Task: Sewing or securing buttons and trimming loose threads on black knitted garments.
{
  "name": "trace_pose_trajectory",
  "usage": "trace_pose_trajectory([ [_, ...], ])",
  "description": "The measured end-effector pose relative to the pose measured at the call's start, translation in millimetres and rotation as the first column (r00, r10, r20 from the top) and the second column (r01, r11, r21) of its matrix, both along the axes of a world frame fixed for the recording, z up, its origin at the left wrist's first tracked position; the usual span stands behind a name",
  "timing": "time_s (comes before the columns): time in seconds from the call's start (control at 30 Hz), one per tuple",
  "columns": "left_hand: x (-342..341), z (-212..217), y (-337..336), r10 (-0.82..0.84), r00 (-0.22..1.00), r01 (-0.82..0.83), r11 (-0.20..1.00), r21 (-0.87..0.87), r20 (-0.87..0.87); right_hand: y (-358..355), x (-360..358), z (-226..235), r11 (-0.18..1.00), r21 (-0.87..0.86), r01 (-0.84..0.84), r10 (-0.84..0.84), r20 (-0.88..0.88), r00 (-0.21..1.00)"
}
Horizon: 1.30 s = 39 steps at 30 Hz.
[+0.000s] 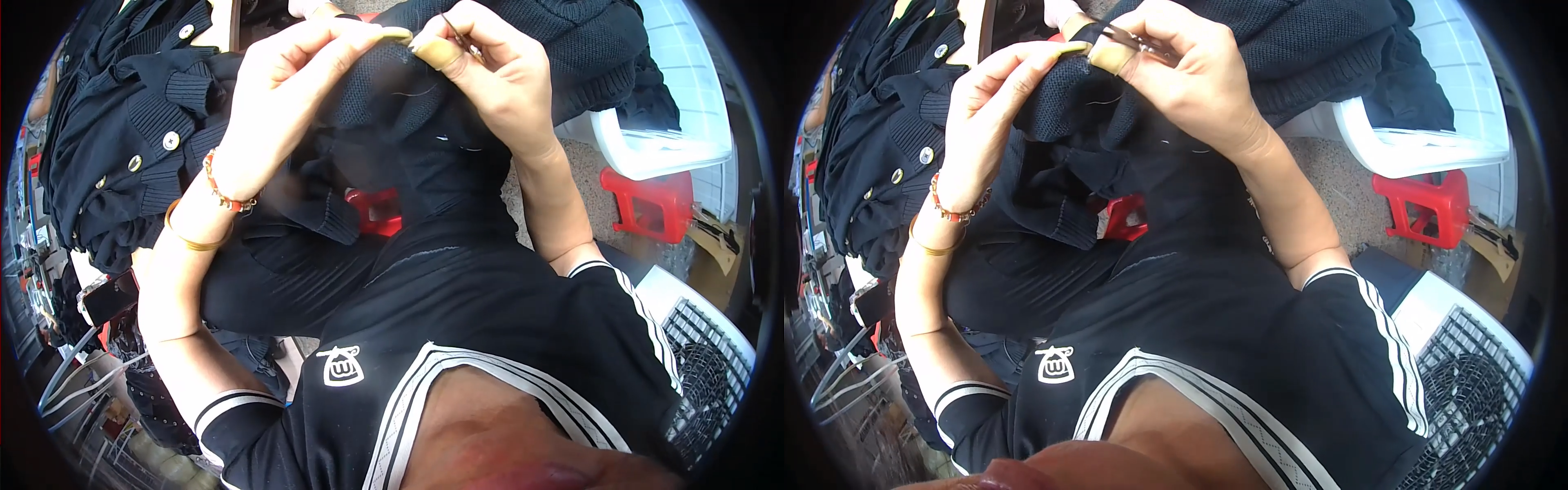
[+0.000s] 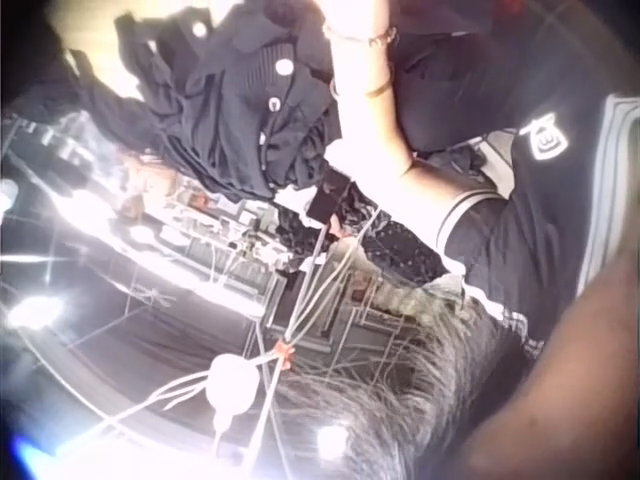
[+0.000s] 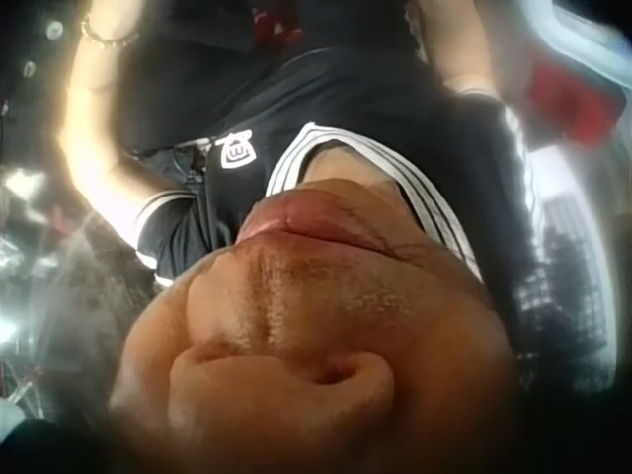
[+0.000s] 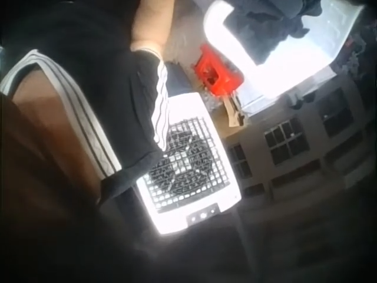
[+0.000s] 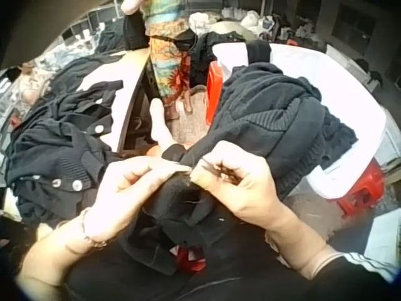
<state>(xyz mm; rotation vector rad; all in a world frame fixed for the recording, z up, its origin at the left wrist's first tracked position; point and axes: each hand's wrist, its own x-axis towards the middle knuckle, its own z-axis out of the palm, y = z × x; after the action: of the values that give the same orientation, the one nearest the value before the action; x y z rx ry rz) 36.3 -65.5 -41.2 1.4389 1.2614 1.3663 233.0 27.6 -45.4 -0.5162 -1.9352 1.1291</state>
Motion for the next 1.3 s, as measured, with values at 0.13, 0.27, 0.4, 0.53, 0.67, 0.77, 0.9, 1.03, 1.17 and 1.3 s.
trace_pose_trajectory([
  [0.13, 2.1, 1.5, 2.4, 0.006, 1.0, -0.007, 1.0, -0.006, -0.025, -4.7, 5.7, 10.2, 0.824, -0.517, -0.233, 0.148, -0.201, 0.968],
  [0.27, 0.2, 0.8, 2.4, 0.0, 1.0, 0.0, 1.0, 0.016, -0.003, -0.9, 16.1, 13.3, 0.929, 0.329, -0.169, 0.154, 0.07, 0.986],
  [0.4, 3.7, 1.2, 1.2, -0.016, 0.999, 0.014, 0.999, 0.034, 0.05, -21.3, 17.8, 28.7, 0.83, 0.514, -0.216, 0.162, 0.148, 0.975],
  [0.53, -4.5, 5.6, -1.2, 0.021, 0.999, -0.024, 0.995, -0.101, -0.039, -15.0, 37.5, 43.0, 0.908, 0.203, -0.368, 0.345, 0.138, 0.928],
  [0.67, -4.3, 4.1, 2.0, -0.066, 0.996, 0.066, 0.998, 0.007, -0.061, 2.5, 41.0, 26.6, 0.932, 0.327, -0.156, 0.133, 0.091, 0.987],
  [0.77, -3.5, 3.5, 2.2, -0.054, 0.996, 0.054, 0.999, -0.01, -0.077, 7.0, 31.8, 17.4, 0.899, 0.416, -0.135, 0.11, 0.084, 0.99],
  [0.9, -3.1, 1.2, 3.0, -0.055, 0.998, 0.055, 0.998, -0.008, -0.032, 6.0, 26.3, 13.7, 0.893, 0.437, -0.107, 0.078, 0.084, 0.993],
  [1.03, -3.7, 3.0, -0.1, -0.042, 0.999, 0.042, 0.997, -0.068, 0.005, 5.4, 21.3, 15.9, 0.873, 0.48, -0.083, 0.032, 0.113, 0.993],
  [1.17, -3.2, 2.4, 0.0, -0.027, 0.999, 0.025, 0.998, -0.051, -0.045, 7.3, 19.5, 11.0, 0.88, 0.467, -0.087, 0.048, 0.094, 0.994],
  [1.3, -3.5, 3.3, 1.0, -0.037, 0.998, 0.032, 0.997, -0.073, -0.059, 10.5, 19.4, 5.8, 0.9, 0.426, -0.096, 0.074, 0.067, 0.995],
])
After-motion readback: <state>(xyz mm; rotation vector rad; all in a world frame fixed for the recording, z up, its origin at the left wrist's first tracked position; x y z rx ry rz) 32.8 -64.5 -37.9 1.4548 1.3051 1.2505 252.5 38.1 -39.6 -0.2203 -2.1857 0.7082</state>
